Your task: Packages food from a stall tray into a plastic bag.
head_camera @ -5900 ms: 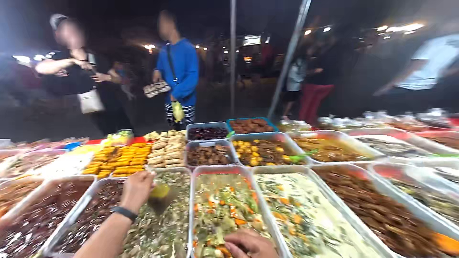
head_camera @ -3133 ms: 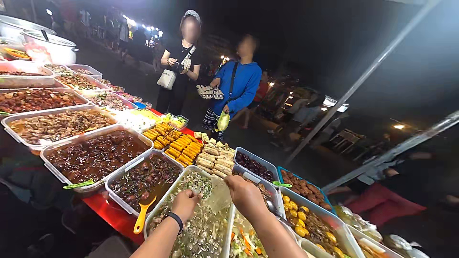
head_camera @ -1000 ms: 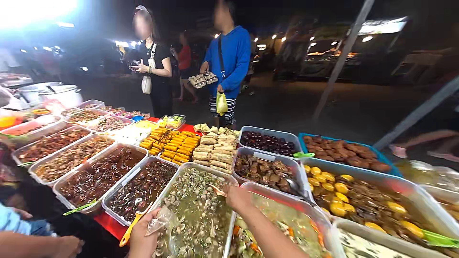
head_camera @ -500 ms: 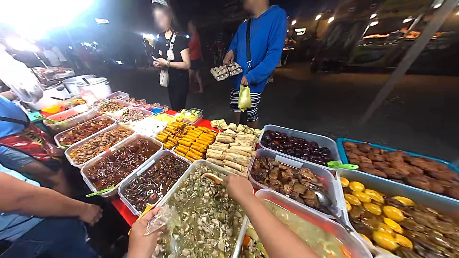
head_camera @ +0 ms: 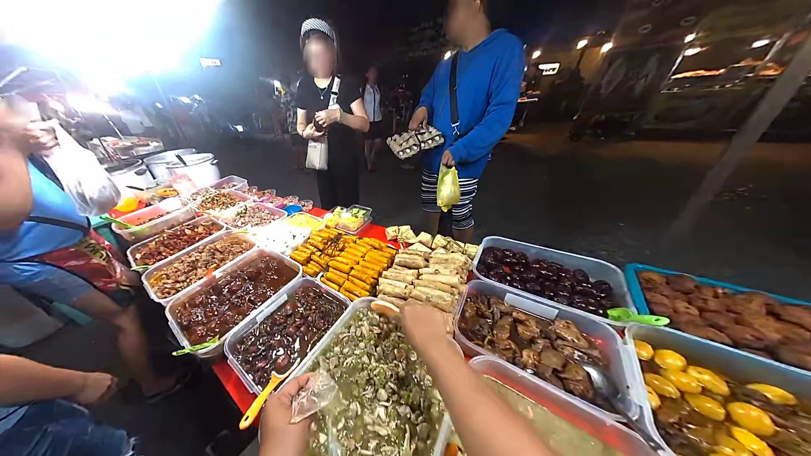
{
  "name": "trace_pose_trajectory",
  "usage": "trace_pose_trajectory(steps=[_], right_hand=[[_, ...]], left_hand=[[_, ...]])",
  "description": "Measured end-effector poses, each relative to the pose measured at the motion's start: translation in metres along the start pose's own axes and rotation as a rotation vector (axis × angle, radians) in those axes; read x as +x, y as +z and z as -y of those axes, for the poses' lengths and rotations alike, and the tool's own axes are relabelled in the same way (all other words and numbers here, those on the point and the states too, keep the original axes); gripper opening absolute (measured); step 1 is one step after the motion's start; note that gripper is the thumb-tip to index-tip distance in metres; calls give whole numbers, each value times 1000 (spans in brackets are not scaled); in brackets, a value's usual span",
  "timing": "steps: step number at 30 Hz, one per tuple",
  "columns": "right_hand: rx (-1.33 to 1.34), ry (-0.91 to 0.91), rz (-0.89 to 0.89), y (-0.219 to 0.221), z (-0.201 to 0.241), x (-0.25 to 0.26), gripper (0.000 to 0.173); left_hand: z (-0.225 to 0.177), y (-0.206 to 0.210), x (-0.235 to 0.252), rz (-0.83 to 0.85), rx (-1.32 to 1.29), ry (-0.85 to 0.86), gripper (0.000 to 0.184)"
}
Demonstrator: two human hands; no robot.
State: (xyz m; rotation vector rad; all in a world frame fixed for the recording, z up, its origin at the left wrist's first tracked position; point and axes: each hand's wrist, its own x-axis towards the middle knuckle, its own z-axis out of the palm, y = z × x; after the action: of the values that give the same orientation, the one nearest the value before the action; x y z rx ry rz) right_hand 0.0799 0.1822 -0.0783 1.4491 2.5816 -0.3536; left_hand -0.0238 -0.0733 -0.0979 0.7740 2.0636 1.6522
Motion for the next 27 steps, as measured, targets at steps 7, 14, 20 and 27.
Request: trace_pose_trajectory(steps=[7, 14, 20, 27], right_hand=[[-55, -228, 191, 30, 4, -31, 31], [-178, -123, 10, -9, -41, -77, 33], [-55, 47, 211, 24, -47, -95, 34], [-133, -117, 49, -18, -8, -110, 32]], left_hand=[[3, -17, -6, -82, -179, -200, 23], [-11, -19, 0, -174, -495, -373, 10], [-14, -24, -4, -203, -564, -373, 12], [-22, -37, -5, -217, -607, -386, 10]])
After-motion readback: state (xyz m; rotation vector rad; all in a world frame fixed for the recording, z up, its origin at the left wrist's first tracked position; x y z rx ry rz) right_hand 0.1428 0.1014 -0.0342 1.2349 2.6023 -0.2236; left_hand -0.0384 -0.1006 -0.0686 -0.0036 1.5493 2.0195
